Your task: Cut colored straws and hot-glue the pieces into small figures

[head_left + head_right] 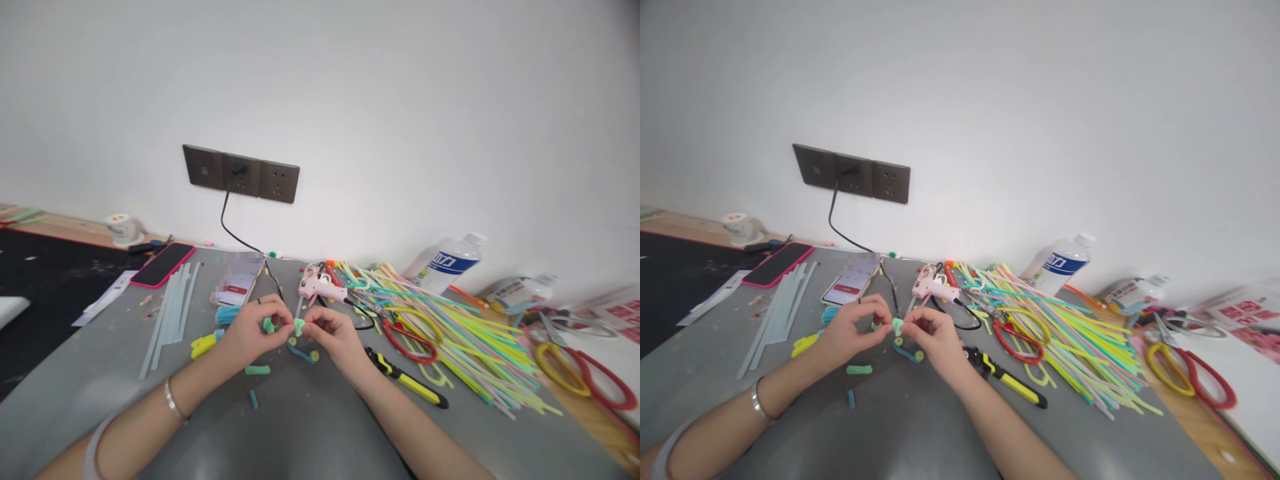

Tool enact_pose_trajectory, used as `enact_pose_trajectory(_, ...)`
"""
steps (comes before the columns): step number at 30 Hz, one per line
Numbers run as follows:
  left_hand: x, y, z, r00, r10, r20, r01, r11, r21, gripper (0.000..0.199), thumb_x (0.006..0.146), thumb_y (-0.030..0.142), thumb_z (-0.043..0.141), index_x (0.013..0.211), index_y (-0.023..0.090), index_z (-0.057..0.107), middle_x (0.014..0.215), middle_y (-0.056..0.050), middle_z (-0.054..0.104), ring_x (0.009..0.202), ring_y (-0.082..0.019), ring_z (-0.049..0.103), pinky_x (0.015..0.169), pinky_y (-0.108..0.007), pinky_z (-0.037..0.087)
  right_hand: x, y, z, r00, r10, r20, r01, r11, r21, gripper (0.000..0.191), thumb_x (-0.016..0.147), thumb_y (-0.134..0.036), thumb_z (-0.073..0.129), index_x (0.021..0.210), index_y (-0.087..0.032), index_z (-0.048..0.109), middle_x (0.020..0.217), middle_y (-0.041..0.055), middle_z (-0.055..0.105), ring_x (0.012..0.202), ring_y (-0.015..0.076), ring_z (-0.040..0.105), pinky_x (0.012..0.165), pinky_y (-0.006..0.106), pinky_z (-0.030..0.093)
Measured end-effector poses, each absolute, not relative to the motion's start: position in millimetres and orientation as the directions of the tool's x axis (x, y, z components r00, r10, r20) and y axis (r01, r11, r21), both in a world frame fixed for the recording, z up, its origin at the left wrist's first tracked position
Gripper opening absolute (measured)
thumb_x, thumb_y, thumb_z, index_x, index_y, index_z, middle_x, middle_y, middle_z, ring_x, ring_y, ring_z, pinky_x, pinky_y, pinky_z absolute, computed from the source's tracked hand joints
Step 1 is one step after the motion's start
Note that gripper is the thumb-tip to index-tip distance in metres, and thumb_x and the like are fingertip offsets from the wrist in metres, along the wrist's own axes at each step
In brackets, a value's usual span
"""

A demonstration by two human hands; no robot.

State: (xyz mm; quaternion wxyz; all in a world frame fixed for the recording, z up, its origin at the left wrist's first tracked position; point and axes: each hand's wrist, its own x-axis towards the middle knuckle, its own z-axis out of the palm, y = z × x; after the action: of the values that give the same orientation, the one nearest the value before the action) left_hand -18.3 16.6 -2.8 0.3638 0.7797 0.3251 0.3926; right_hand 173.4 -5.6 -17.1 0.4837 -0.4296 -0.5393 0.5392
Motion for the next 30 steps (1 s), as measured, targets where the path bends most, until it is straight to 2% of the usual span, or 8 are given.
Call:
enact_pose_trajectory(10, -18.0, 15.9, -1.7, 0.479, 0.794, 0.374, 0.234, -0.527, 0.817, 0.009, 0.083, 0.017, 0.062, 0.074, 0.018, 0.063, 0.074, 0.000, 0.056, 0.070, -0.014, 0.054, 0.067, -0.025, 0.043, 171.2, -4.9, -15.6, -0.150, 0.985, 0.085, -0.053, 0.078, -0.996, 0.037, 0.067, -0.052, 0.081, 0.067, -0.018, 0.065, 0.058, -0.0026, 0.056, 0.052, 0.0102, 0.045, 0.051, 0.023, 0.037)
enact_pose_trajectory(30, -17.3, 16.6, -1.4, 0.468, 0.797, 0.382, 0.222, -0.524, 0.822, 0.010, 0.083, 0.015, 0.061, 0.073, 0.017, 0.062, 0.074, 0.001, 0.055, 0.071, -0.013, 0.054, 0.067, -0.024, 0.042, 171.3, -4.9, -19.6, -0.139, 0.987, 0.079, -0.094, 0.067, -0.993, 0.033, 0.067, -0.046, 0.081, 0.069, -0.018, 0.064, 0.060, -0.0036, 0.054, 0.053, 0.0097, 0.044, 0.053, 0.024, 0.037)
